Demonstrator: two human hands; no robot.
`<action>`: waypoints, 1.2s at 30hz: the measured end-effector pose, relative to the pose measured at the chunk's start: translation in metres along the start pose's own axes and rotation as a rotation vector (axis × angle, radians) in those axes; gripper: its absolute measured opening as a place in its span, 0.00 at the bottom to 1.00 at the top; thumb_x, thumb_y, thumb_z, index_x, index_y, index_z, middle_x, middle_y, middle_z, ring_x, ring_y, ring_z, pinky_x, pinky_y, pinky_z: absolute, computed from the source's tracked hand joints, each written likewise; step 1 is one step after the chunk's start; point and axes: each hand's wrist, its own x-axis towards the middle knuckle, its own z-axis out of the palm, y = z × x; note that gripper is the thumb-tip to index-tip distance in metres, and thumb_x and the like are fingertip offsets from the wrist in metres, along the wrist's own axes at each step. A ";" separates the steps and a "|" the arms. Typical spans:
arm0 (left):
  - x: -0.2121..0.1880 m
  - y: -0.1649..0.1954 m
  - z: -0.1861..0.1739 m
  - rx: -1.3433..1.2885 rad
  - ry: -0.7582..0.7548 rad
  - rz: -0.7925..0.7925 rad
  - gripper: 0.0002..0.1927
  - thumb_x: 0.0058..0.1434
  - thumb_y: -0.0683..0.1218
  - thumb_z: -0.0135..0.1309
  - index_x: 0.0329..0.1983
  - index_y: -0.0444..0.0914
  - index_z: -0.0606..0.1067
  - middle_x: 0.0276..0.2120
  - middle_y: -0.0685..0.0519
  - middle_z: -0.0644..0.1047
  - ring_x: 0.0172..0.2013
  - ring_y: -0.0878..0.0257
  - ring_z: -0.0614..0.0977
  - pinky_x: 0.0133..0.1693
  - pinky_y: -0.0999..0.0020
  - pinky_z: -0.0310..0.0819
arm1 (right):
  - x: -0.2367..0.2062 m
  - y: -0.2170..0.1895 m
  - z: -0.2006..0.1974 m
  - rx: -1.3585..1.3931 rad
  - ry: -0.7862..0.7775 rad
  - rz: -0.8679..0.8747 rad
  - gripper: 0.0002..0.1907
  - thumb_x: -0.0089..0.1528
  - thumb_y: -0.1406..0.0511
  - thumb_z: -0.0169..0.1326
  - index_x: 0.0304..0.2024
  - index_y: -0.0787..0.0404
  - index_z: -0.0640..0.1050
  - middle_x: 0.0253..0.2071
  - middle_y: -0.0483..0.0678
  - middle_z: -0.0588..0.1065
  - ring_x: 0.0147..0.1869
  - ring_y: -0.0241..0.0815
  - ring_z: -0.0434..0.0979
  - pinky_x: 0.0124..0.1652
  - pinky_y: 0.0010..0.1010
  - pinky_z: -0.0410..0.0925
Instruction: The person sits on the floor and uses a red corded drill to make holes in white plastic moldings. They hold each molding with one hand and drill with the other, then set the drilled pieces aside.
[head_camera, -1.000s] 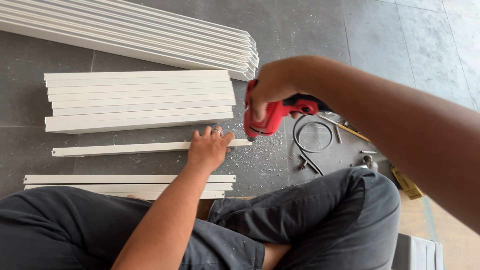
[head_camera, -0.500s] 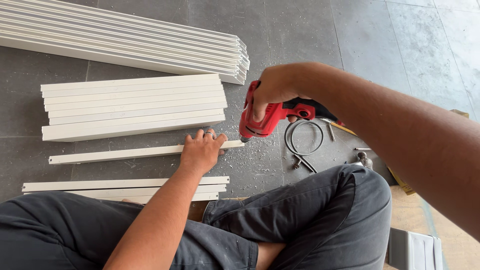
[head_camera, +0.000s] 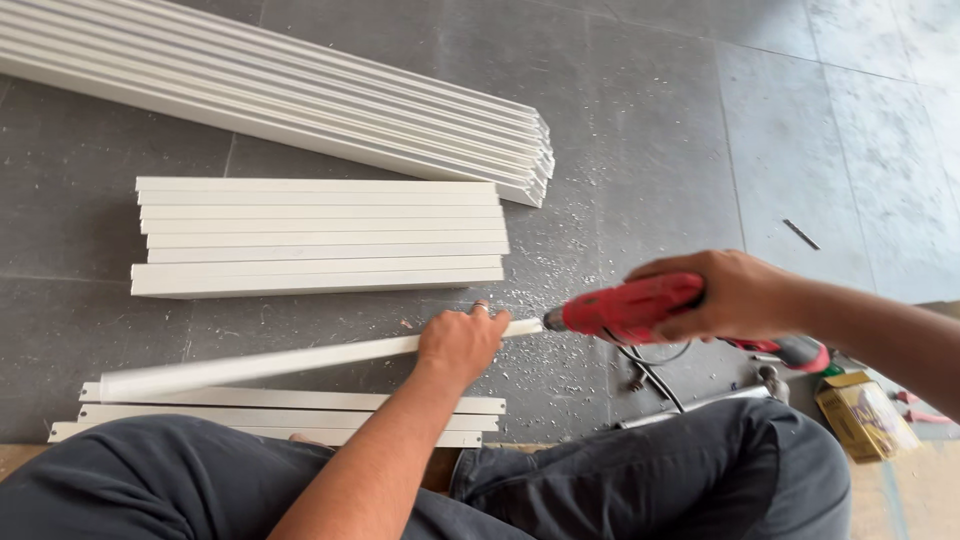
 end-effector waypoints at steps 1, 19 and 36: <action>0.001 0.000 -0.002 0.036 -0.041 0.014 0.12 0.71 0.51 0.46 0.54 0.44 0.68 0.53 0.43 0.77 0.31 0.53 0.88 0.28 0.59 0.85 | 0.001 0.004 0.001 -0.006 -0.006 -0.028 0.42 0.47 0.52 0.72 0.64 0.36 0.74 0.46 0.42 0.85 0.47 0.42 0.88 0.54 0.36 0.77; -0.001 0.006 -0.002 -0.018 -0.021 0.046 0.09 0.69 0.46 0.49 0.50 0.43 0.70 0.57 0.43 0.76 0.34 0.51 0.87 0.30 0.57 0.84 | 0.006 -0.006 0.000 -0.116 -0.150 0.094 0.41 0.51 0.54 0.71 0.66 0.35 0.70 0.43 0.40 0.87 0.37 0.38 0.88 0.52 0.32 0.79; -0.004 0.007 -0.014 0.025 -0.040 0.054 0.10 0.68 0.48 0.50 0.50 0.43 0.70 0.61 0.42 0.73 0.29 0.53 0.87 0.29 0.58 0.86 | 0.006 -0.003 0.003 -0.290 -0.137 0.055 0.41 0.52 0.48 0.69 0.67 0.33 0.69 0.43 0.37 0.87 0.41 0.35 0.87 0.60 0.34 0.74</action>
